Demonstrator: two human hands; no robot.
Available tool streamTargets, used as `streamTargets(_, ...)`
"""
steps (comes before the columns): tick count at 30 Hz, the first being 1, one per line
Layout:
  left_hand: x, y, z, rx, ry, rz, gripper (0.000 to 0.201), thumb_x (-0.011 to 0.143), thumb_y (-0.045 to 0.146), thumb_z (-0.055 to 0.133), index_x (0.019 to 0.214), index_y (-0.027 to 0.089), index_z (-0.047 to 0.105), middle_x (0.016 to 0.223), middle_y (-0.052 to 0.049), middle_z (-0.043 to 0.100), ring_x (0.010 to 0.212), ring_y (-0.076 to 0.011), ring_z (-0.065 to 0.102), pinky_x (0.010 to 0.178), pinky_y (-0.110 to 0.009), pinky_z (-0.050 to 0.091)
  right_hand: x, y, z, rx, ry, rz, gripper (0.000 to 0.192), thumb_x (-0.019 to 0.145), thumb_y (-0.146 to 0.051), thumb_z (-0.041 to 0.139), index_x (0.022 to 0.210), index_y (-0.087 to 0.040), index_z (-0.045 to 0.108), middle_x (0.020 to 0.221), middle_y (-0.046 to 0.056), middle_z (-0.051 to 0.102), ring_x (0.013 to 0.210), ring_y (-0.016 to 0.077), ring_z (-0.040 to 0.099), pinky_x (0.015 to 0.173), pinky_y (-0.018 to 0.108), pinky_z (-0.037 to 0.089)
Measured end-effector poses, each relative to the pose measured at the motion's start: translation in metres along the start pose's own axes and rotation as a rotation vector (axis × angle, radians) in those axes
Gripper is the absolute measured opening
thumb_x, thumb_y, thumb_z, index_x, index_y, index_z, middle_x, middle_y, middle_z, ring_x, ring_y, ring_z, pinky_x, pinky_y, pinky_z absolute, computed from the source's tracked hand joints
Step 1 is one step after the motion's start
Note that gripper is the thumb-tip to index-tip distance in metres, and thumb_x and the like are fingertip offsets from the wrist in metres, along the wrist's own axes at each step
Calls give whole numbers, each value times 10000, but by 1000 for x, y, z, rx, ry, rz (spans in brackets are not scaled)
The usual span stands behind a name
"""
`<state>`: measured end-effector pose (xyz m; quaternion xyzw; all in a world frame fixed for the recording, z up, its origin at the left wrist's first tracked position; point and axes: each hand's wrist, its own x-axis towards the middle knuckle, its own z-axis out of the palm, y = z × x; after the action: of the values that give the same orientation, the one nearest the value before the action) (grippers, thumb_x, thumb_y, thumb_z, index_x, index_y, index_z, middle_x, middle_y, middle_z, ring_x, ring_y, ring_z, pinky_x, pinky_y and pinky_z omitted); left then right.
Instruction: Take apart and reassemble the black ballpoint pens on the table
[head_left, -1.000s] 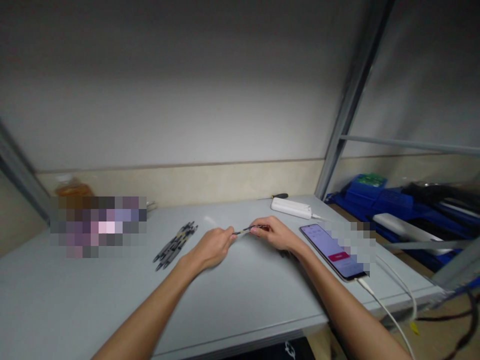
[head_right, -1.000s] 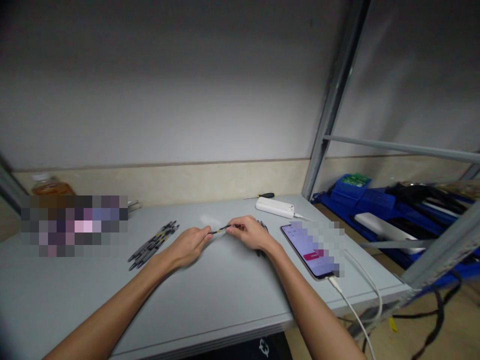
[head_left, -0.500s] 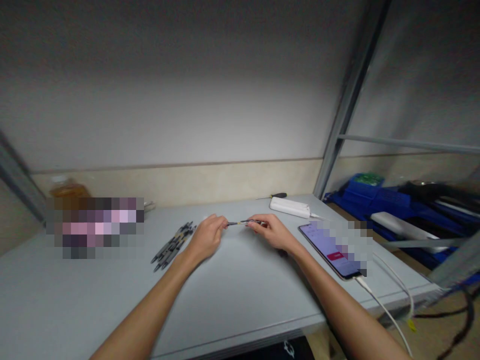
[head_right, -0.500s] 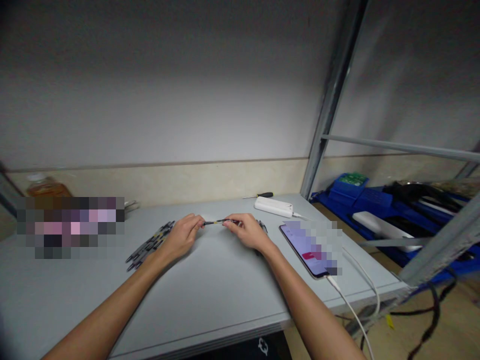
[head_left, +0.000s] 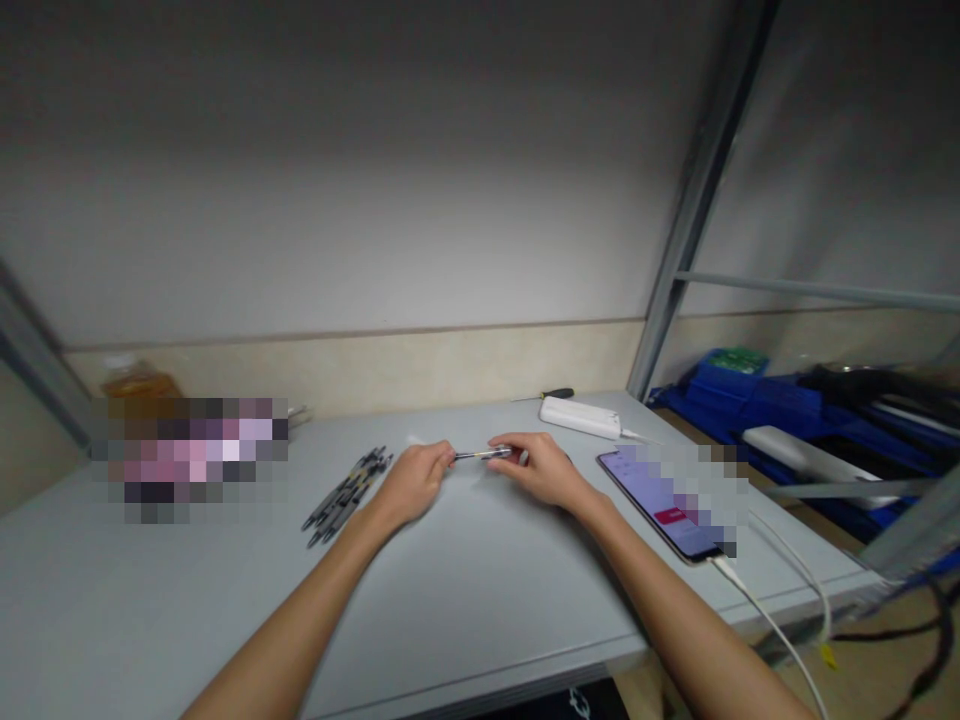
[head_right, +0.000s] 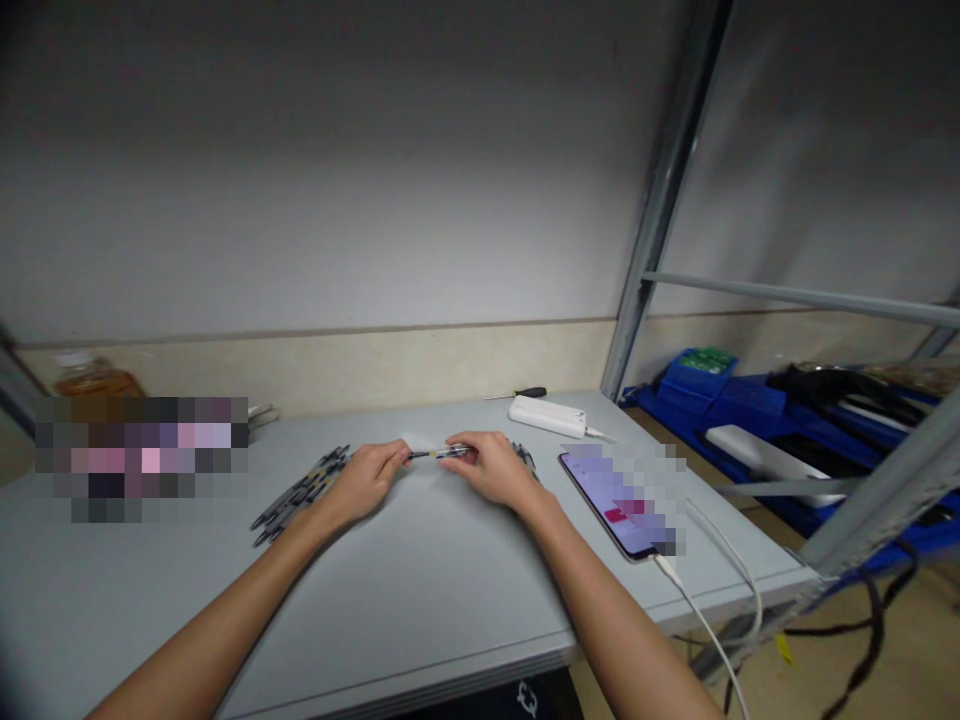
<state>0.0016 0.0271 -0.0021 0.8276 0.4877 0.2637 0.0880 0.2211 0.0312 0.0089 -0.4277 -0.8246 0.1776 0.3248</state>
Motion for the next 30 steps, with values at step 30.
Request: streamTargets(30,-1,5,1,-39,22,10,364,900,323,291,694,182,556,620,-15,569,604,-158,516,619,-259,340,4,5,1,545,-89,263,226,704,-322,621,832,-136,625,679,29,605,569,116,531,435,206,431)
